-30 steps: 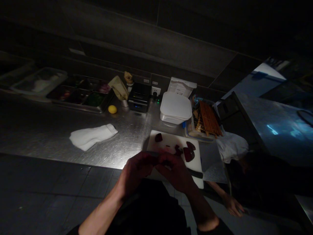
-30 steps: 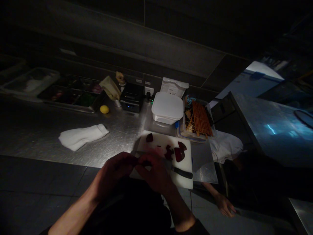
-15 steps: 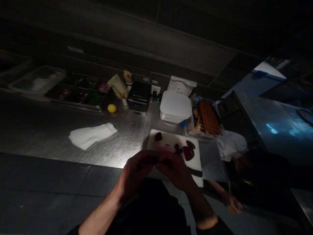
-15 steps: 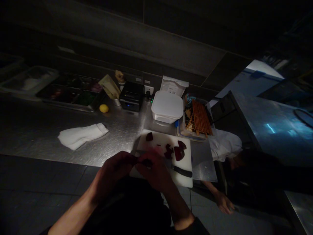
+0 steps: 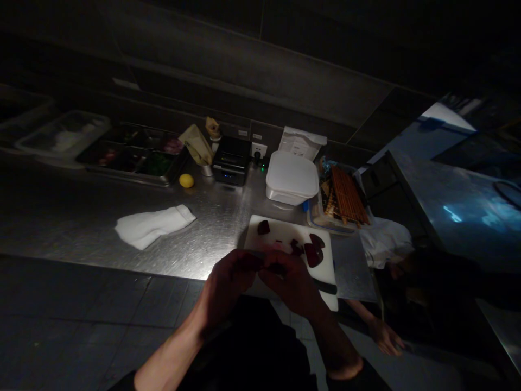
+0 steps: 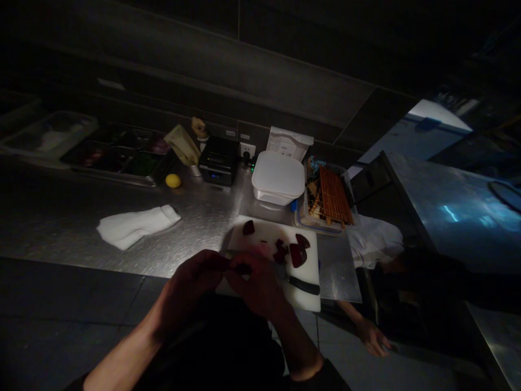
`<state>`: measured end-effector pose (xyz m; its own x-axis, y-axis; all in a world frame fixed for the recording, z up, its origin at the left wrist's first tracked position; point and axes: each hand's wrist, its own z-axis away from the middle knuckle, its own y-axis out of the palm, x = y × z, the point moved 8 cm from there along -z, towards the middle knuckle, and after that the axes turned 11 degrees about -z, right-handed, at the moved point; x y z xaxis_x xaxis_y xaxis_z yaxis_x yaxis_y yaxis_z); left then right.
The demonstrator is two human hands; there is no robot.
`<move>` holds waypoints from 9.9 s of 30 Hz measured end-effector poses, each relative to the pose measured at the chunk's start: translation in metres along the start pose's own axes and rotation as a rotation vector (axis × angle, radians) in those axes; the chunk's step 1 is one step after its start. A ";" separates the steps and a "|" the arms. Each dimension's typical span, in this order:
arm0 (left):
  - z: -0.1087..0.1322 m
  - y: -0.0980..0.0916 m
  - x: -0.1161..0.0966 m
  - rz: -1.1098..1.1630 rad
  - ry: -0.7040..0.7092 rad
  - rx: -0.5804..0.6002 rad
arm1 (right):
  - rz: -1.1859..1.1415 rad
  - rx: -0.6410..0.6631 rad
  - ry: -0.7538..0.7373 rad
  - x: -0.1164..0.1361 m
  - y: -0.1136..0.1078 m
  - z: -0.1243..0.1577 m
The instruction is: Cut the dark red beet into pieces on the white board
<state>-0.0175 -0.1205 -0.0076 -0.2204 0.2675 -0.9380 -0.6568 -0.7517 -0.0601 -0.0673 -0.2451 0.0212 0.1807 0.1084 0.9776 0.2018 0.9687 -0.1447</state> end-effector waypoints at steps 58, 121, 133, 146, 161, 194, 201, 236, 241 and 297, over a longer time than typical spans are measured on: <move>0.016 -0.010 -0.027 -0.165 0.191 -0.063 | 0.136 -0.016 -0.229 0.025 0.005 0.012; 0.034 -0.010 -0.042 -0.475 0.621 -0.112 | -0.240 0.004 -0.270 0.018 0.009 0.017; 0.032 -0.009 -0.044 -0.500 0.598 -0.156 | -0.319 -0.121 -0.280 0.011 0.010 0.020; 0.012 -0.010 -0.030 -0.283 0.209 -0.054 | 0.368 -0.050 -0.507 0.048 0.008 0.024; 0.015 -0.008 -0.034 -0.258 0.279 -0.056 | 0.229 0.006 -0.429 0.039 0.005 0.019; 0.033 -0.008 -0.048 -0.441 0.528 -0.226 | -0.199 -0.206 -0.379 0.029 0.000 0.029; 0.020 -0.008 -0.036 -0.323 0.319 -0.149 | -0.018 -0.100 -0.470 0.043 0.001 0.029; 0.018 -0.001 -0.019 -0.142 0.204 -0.152 | 0.065 -0.050 -0.444 0.040 0.003 0.029; 0.014 0.002 -0.023 0.034 0.148 -0.070 | 0.139 0.007 -0.427 0.041 0.002 0.025; 0.027 0.001 -0.029 -0.241 0.311 -0.200 | -0.347 -0.315 -0.292 0.017 -0.004 0.033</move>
<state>-0.0313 -0.1125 0.0291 0.1697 0.2788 -0.9452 -0.5032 -0.8002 -0.3264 -0.0969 -0.2395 0.0436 -0.2128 -0.1046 0.9715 0.4887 0.8495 0.1986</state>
